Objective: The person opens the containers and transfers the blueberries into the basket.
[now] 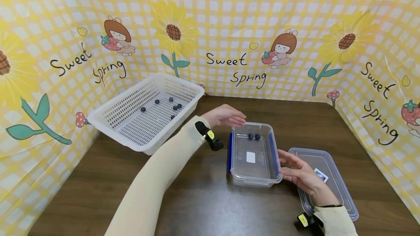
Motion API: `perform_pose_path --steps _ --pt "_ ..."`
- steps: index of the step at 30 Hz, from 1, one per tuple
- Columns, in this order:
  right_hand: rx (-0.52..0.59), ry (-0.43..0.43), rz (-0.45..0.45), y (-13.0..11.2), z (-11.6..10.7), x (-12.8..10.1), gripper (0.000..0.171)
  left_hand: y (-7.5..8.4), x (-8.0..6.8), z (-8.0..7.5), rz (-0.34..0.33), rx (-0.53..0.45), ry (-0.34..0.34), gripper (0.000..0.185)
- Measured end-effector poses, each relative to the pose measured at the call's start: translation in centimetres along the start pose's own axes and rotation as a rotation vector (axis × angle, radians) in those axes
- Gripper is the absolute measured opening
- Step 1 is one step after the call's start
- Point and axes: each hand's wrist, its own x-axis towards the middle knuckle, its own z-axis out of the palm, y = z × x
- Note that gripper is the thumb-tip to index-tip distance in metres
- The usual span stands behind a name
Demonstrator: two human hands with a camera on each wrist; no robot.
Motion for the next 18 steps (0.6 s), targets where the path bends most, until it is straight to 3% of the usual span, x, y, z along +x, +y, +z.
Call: perform_pose_path --steps 6,7,9,13,14,18 --pt "0.005 -0.006 -0.006 0.0 -0.1 0.0 0.058 -2.1 2.0 2.0 -0.05 0.031 0.022 0.03" --pt "0.005 -0.006 -0.007 0.0 -0.1 0.0 0.058 -3.0 3.4 1.7 -0.047 0.023 0.001 0.03" --pt "0.003 -0.006 -0.005 0.0 -0.1 0.0 0.058 -3.6 3.9 2.1 -0.061 0.041 0.008 0.033" --pt "-0.001 -0.009 -0.003 0.0 -0.1 0.0 0.058 -3.9 3.6 3.0 -0.094 0.084 0.03 0.051" --pt "-0.001 -0.011 -0.002 0.0 -0.1 0.0 0.058 -3.3 2.4 3.8 -0.11 0.111 0.061 0.055" --pt "0.004 -0.014 -0.005 0.0 0.0 0.0 0.058 -3.5 1.9 4.8 -0.136 0.112 0.08 0.056"
